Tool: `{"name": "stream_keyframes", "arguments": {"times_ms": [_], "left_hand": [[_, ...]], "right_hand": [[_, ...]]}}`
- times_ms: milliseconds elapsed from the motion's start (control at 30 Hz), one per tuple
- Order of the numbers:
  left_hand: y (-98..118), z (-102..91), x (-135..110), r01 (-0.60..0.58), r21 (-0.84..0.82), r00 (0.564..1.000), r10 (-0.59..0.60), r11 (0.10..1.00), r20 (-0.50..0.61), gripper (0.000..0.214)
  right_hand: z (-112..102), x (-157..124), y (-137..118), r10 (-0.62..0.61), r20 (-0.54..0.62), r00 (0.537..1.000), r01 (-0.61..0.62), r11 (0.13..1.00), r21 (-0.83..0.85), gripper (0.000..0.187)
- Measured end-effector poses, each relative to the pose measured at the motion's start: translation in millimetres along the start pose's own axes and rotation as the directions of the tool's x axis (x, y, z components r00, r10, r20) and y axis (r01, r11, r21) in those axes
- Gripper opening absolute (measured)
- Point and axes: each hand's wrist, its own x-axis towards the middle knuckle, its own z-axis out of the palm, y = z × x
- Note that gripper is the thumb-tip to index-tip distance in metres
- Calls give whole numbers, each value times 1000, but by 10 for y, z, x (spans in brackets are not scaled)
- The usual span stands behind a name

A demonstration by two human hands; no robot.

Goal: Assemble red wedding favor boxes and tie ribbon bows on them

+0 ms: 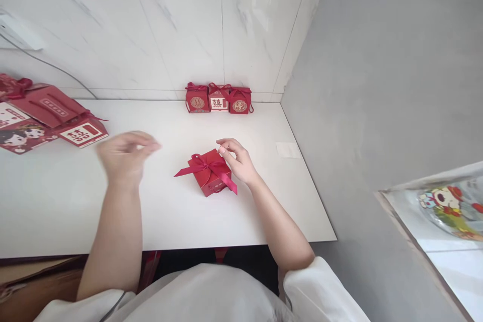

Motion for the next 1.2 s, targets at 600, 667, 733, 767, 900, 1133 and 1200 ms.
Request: {"name": "stream_keyframes", "arguments": {"times_ms": [600, 667, 733, 767, 900, 1133, 1200], "left_hand": [[-165, -6, -674, 454, 303, 610, -540, 838, 580, 39], [-106, 47, -780, 476, 276, 602, -539, 835, 590, 39], [-50, 102, -898, 509, 253, 603, -550, 823, 578, 39], [-25, 126, -954, 530, 245, 605, -564, 812, 562, 40], [54, 196, -1106, 627, 222, 583, -639, 747, 503, 44], [78, 334, -1243, 802, 95, 479, -730, 589, 487, 42], [40, 379, -1321, 796, 97, 494, -734, 597, 466, 41]], "right_hand": [[201, -99, -90, -37, 123, 992, 82, 920, -384, 9], [216, -101, -73, -18, 96, 995, 53, 925, -377, 9], [231, -103, -62, -15, 74, 997, 41, 928, -369, 10], [239, -103, -59, -19, 70, 997, 43, 929, -368, 10], [267, -101, -58, -33, 67, 997, 55, 929, -366, 11], [294, -100, -55, -32, 74, 997, 55, 939, -340, 10], [297, -99, -59, -29, 70, 997, 51, 941, -335, 10]]}}
